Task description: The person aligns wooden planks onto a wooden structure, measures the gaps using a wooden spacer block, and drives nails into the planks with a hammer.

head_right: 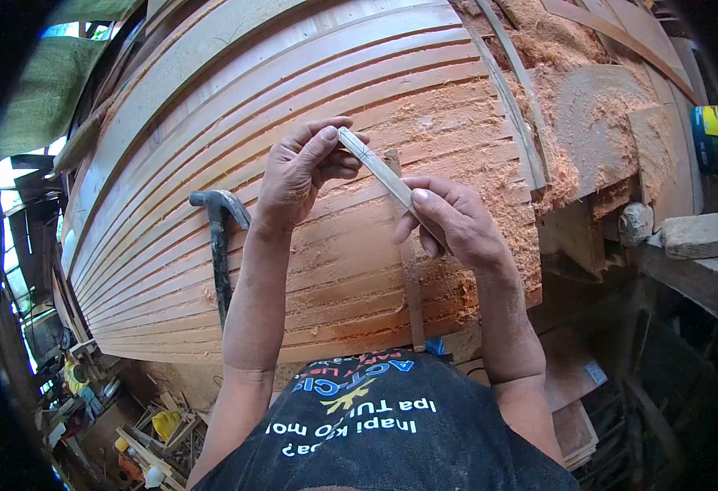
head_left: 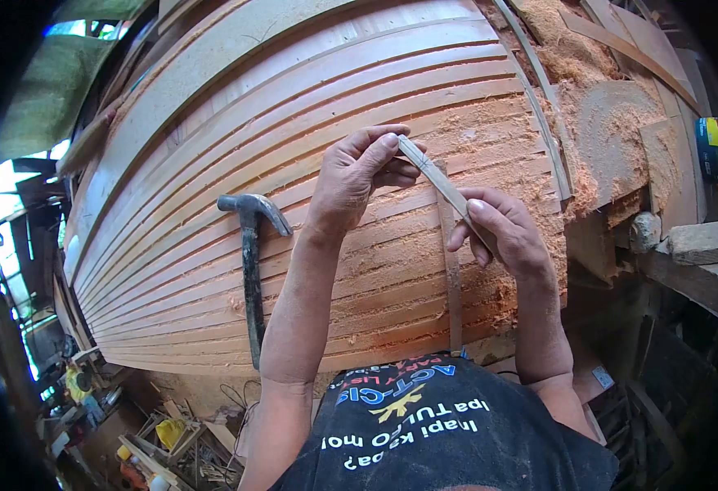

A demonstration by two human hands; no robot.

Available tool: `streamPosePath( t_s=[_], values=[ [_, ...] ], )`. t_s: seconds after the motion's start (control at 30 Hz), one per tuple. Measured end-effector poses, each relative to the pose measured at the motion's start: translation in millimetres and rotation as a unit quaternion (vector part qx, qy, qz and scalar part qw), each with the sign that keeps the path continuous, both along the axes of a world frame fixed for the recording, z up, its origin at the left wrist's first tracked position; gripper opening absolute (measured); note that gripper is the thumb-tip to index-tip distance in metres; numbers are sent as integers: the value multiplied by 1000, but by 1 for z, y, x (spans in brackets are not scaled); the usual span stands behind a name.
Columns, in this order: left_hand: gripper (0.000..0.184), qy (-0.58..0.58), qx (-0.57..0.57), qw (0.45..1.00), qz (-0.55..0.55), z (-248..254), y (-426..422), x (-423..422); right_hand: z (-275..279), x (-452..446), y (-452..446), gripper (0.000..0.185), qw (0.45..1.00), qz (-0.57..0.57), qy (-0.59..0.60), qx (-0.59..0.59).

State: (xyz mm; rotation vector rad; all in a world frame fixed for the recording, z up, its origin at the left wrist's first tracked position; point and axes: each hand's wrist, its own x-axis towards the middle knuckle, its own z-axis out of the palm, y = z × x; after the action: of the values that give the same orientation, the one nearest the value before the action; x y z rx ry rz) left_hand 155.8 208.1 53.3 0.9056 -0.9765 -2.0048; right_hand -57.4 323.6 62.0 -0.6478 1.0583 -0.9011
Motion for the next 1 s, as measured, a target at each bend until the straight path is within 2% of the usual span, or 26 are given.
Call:
streamPosePath(
  t_s=[0.17, 0.27, 0.4, 0.5, 0.53, 0.63, 0.77, 0.83, 0.9, 0.93, 0.97, 1.0],
  values=[
    [29, -11, -4, 1000, -16, 1, -4, 3, 9, 0, -4, 36, 1000, 24, -17, 1],
    [28, -37, -30, 999, -21, 1, -8, 0, -2, 1, -6, 35, 996, 51, 54, -52],
    [25, -80, -58, 995, -10, 1, -12, -6, -5, 3, -12, 35, 994, 38, 91, -53],
    [23, -123, -83, 988, 51, -1, -18, -9, 3, 5, -10, 40, 944, 11, 303, -130],
    [22, -139, -92, 983, 79, -2, -20, -9, 1, 2, -10, 44, 948, 8, 281, -149],
    [22, -84, -75, 987, 113, -6, -26, -6, 10, -1, -9, 42, 980, -146, 74, -110],
    [19, -42, -39, 996, 64, 0, -2, -15, -8, -13, -19, 37, 936, -325, -23, -136],
    [16, -15, -22, 997, 68, 4, 3, -19, -10, -16, -29, 35, 928, -343, -72, -128],
    [18, -32, -55, 996, 63, 3, 4, -27, -12, -12, -39, 34, 922, -352, -123, -110],
    [18, -51, -74, 995, 44, 9, 6, -33, -17, -6, -45, 29, 927, -337, -109, -125],
    [17, -58, -66, 996, 29, 10, 7, -39, -11, 3, -51, 25, 939, -323, -38, -111],
    [17, -54, -60, 996, 33, 10, 9, -47, -6, 14, -59, 25, 940, -323, -34, -109]
  ],
)
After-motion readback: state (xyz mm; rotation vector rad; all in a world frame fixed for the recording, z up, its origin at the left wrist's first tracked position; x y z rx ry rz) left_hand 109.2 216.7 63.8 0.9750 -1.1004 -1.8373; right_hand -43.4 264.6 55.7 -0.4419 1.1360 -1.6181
